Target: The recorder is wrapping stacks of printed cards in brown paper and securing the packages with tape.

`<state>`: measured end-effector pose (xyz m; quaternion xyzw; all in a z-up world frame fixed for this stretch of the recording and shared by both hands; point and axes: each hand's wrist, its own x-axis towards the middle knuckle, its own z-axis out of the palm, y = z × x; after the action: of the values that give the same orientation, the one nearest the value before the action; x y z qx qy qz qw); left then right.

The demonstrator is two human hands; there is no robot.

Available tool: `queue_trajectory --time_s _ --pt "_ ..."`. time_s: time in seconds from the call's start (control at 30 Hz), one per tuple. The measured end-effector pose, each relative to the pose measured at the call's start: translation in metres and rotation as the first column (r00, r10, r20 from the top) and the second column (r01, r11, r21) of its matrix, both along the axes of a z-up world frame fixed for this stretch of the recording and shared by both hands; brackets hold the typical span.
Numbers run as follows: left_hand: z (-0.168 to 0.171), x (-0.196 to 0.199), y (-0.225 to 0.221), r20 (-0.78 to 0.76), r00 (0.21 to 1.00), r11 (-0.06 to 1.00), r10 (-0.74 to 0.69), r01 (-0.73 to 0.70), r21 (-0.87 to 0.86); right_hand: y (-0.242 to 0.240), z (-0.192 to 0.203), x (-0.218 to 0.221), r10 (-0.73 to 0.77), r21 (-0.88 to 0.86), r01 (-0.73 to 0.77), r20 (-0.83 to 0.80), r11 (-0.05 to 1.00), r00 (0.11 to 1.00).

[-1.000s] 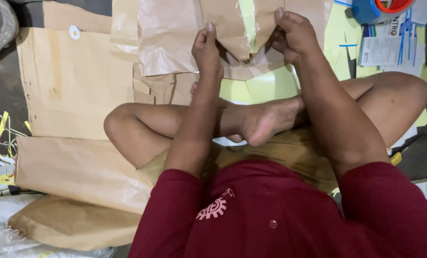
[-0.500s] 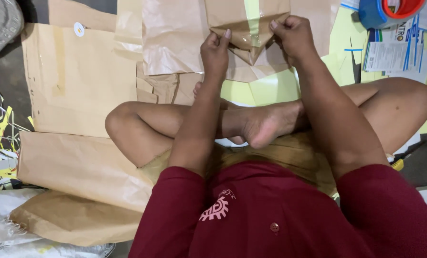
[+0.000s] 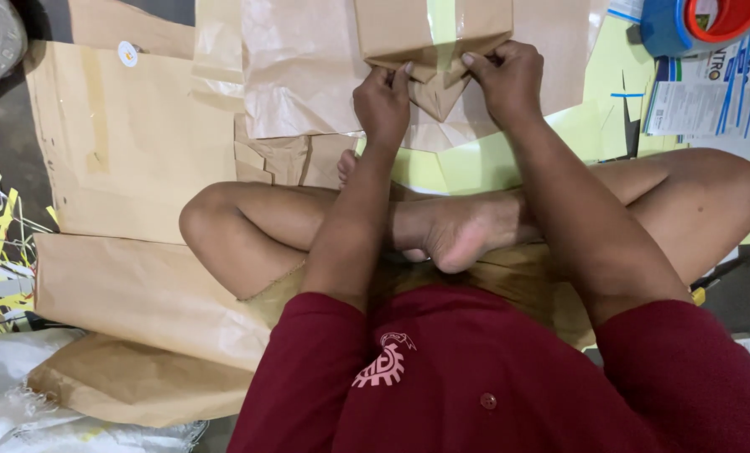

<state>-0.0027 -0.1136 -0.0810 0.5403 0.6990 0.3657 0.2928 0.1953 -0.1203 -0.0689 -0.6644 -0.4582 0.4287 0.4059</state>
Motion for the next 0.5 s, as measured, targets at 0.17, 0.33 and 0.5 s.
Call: queue_trajectory --time_s 0.17,0.33,0.5 --pt "-0.014 0.004 0.002 -0.044 0.999 0.988 0.020 -0.013 0.152 0.003 -0.002 -0.001 0.003 0.009 -0.003 0.071 1.000 0.997" --pt "-0.023 0.001 0.000 -0.129 0.990 0.988 0.053 -0.033 0.151 0.000 -0.009 -0.009 -0.008 0.137 -0.007 0.108 0.991 0.994" --pt "0.011 -0.015 0.001 -0.435 0.901 0.979 -0.006 -0.084 -0.188 -0.001 -0.021 -0.011 -0.097 0.265 0.027 0.257 0.964 0.961"
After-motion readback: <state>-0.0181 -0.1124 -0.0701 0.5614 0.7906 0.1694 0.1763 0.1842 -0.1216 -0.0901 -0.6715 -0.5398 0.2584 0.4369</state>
